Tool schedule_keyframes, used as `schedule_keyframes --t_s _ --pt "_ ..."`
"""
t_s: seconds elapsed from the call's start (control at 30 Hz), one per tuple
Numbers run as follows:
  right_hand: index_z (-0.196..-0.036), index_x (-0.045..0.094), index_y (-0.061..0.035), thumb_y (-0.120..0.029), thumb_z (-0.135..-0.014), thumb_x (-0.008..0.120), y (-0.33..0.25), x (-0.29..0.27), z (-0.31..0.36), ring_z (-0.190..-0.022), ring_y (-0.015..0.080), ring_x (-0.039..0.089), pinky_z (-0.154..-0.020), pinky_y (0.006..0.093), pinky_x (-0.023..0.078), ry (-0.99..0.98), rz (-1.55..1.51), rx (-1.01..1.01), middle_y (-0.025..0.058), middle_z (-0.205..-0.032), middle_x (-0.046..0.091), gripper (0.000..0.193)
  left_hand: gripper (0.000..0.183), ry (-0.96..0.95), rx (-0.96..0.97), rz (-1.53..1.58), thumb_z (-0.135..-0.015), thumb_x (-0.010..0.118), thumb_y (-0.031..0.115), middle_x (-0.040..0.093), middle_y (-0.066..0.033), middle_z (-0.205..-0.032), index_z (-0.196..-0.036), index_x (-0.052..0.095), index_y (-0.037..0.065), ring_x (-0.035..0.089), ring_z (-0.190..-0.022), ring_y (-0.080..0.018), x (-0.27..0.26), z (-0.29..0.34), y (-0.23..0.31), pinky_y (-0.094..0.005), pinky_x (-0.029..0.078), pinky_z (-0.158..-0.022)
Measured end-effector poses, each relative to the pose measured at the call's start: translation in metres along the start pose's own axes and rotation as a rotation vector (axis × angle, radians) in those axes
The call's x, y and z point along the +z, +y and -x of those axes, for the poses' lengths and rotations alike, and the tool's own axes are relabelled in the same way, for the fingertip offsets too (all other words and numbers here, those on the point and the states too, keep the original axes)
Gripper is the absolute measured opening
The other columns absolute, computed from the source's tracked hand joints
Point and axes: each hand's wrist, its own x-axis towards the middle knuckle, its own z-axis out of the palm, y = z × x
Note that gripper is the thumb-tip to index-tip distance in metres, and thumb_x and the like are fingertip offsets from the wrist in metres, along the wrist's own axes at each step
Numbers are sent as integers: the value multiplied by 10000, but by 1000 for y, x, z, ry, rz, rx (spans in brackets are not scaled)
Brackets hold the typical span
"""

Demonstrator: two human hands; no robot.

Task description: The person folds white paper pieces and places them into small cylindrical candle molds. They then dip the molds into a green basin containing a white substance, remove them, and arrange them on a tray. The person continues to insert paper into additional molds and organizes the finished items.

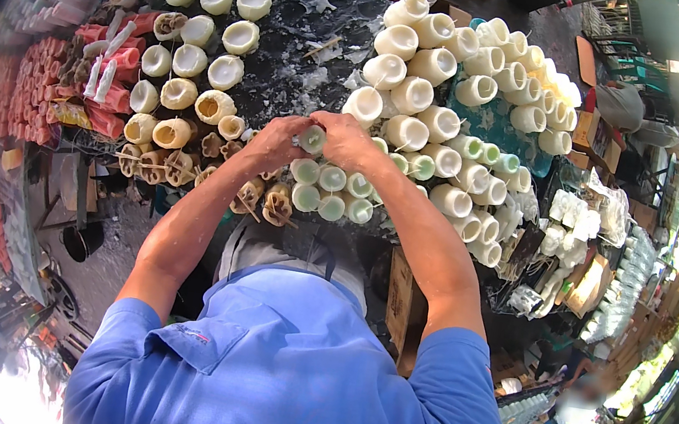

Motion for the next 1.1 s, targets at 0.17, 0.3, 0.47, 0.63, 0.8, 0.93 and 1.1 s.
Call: schedule_keyframes --t_s 0.17,0.3,0.47,0.63,0.8,0.93,1.1 --pt "-1276 674 -14 14 -834 630 3 2 -1 -1161 461 687 -987 504 556 15 56 -47 245 -1198 748 445 600 -89 -22 -62 -751 869 95 746 -194 -1188 -1322 697 33 719 -1132 -406 -6 -6 4 -452 573 -983" --pt "-1347 662 -4 8 -834 615 14 4 2 -1195 443 684 -1029 501 551 46 100 -64 242 -1246 741 515 618 -119 -17 -96 -747 846 52 736 -199 -1227 -1344 691 34 709 -1157 -412 -7 -6 7 -463 568 -1006" --pt "-1381 659 28 -22 -862 580 13 -5 17 -1221 428 684 -1084 483 544 186 116 -130 268 -1293 725 527 650 -131 -18 -147 -741 799 -3 726 -202 -1296 -1379 679 27 692 -1219 -400 -3 -5 4 -458 558 -1048" --pt "-1321 680 41 -64 -920 657 -6 -36 68 -1157 402 714 -1038 440 567 402 14 -58 234 -1230 746 416 657 -165 -40 -97 -760 748 -21 707 -206 -1362 -1410 661 28 681 -1273 -369 -9 -1 1 -439 556 -1067" --pt "-1268 714 10 -85 -955 745 11 -30 173 -979 249 767 -917 364 600 748 -142 23 153 -1102 783 328 649 -61 -146 -121 -820 753 28 680 -181 -1427 -1459 644 51 691 -1257 -340 -22 20 14 -437 588 -1013" --pt "-1237 735 18 -119 -939 763 65 19 248 -981 299 771 -914 395 603 643 -291 457 178 -1092 779 330 593 92 -246 -117 -878 775 97 703 -182 -1359 -1456 648 51 702 -1221 -300 -27 46 41 -411 588 -1002" --pt "-1242 724 31 -191 -920 781 123 89 305 -1112 452 701 -992 496 563 531 65 435 248 -1200 732 396 522 239 -209 -189 -936 788 159 747 -169 -1228 -1423 659 26 745 -1046 -265 -7 84 87 -374 607 -935"
